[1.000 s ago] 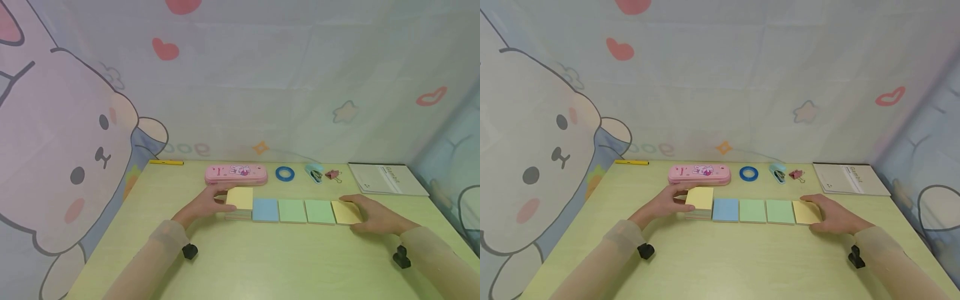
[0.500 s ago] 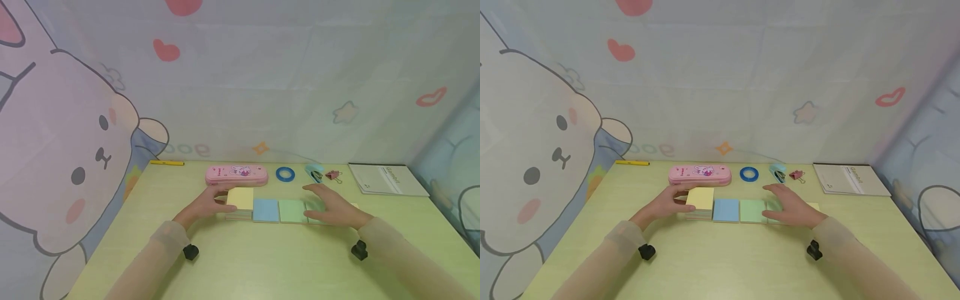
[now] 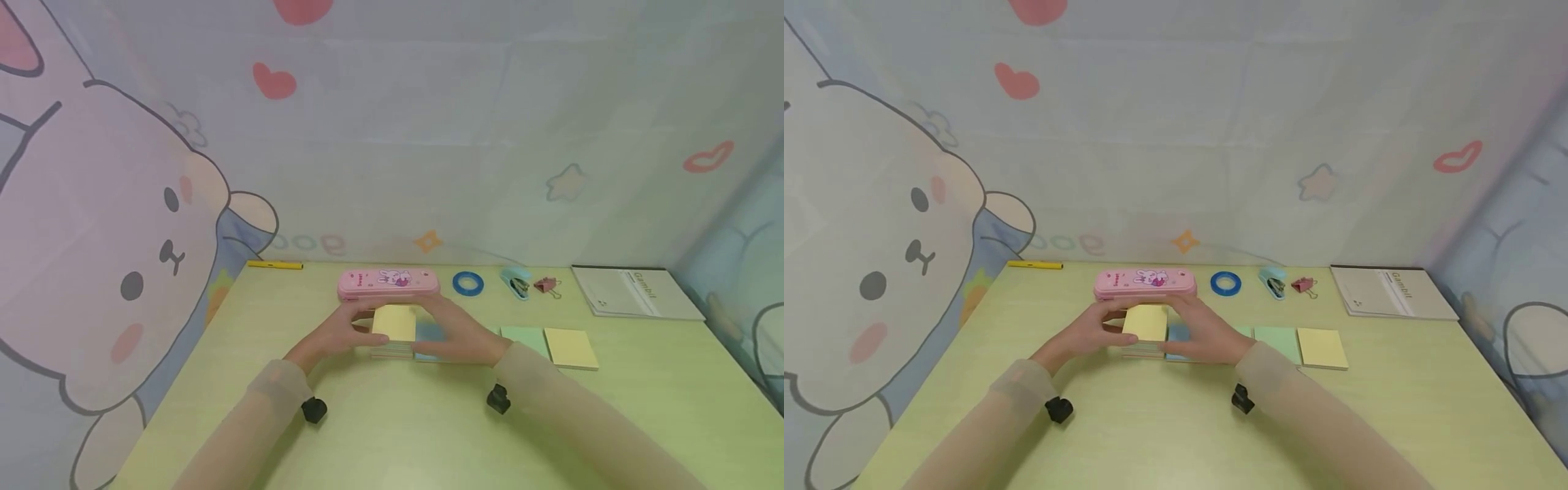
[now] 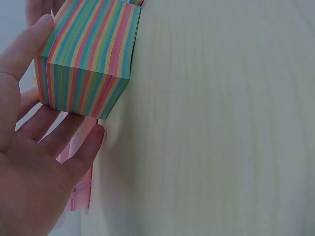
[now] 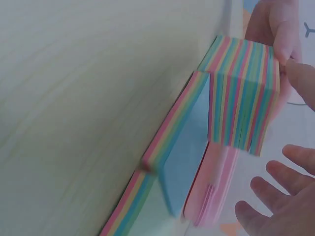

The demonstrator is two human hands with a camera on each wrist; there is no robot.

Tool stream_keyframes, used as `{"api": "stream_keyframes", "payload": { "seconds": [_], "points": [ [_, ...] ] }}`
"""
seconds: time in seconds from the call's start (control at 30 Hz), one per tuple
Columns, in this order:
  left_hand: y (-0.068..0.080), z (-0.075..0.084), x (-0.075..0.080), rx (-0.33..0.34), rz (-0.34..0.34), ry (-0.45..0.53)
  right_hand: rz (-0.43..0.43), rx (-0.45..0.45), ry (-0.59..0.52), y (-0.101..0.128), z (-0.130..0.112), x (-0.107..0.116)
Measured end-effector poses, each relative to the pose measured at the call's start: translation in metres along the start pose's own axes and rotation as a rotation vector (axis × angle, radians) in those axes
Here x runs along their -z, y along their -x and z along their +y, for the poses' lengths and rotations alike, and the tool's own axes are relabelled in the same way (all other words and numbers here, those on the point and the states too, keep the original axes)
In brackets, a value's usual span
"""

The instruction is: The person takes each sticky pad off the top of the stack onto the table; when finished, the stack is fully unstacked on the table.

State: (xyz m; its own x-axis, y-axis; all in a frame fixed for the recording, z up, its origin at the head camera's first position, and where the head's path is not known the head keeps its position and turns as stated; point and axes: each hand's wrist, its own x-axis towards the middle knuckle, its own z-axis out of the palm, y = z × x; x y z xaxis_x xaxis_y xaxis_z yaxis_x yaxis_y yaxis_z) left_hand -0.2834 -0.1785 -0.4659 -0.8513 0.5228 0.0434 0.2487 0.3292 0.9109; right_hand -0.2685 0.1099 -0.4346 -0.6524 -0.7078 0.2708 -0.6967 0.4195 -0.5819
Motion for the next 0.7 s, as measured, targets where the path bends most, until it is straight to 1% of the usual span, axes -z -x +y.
{"api": "stream_keyframes", "payload": {
  "seconds": [0.07,0.2,0.33,0.53,0.63,0.7],
  "points": [
    [0.001,0.001,0.000,-0.002,-0.004,0.005,0.000,0.013,0.011,-0.008,-0.003,-0.006],
    [0.002,0.000,0.000,0.001,-0.011,-0.006,-0.018,-0.001,0.014,-0.019,-0.005,-0.015],
    [0.001,-0.001,0.001,-0.005,-0.020,-0.013,-0.033,-0.002,0.044,-0.024,-0.003,-0.019],
    [0.002,-0.003,0.004,0.001,-0.031,-0.006,-0.031,-0.012,0.093,-0.024,0.001,-0.019],
    [0.003,-0.005,0.004,0.010,-0.038,-0.016,-0.029,-0.025,0.105,-0.019,0.006,-0.017],
    [0.004,-0.006,0.003,0.017,-0.044,-0.014,-0.027,-0.049,0.108,-0.014,0.010,-0.014]
  ]
}}
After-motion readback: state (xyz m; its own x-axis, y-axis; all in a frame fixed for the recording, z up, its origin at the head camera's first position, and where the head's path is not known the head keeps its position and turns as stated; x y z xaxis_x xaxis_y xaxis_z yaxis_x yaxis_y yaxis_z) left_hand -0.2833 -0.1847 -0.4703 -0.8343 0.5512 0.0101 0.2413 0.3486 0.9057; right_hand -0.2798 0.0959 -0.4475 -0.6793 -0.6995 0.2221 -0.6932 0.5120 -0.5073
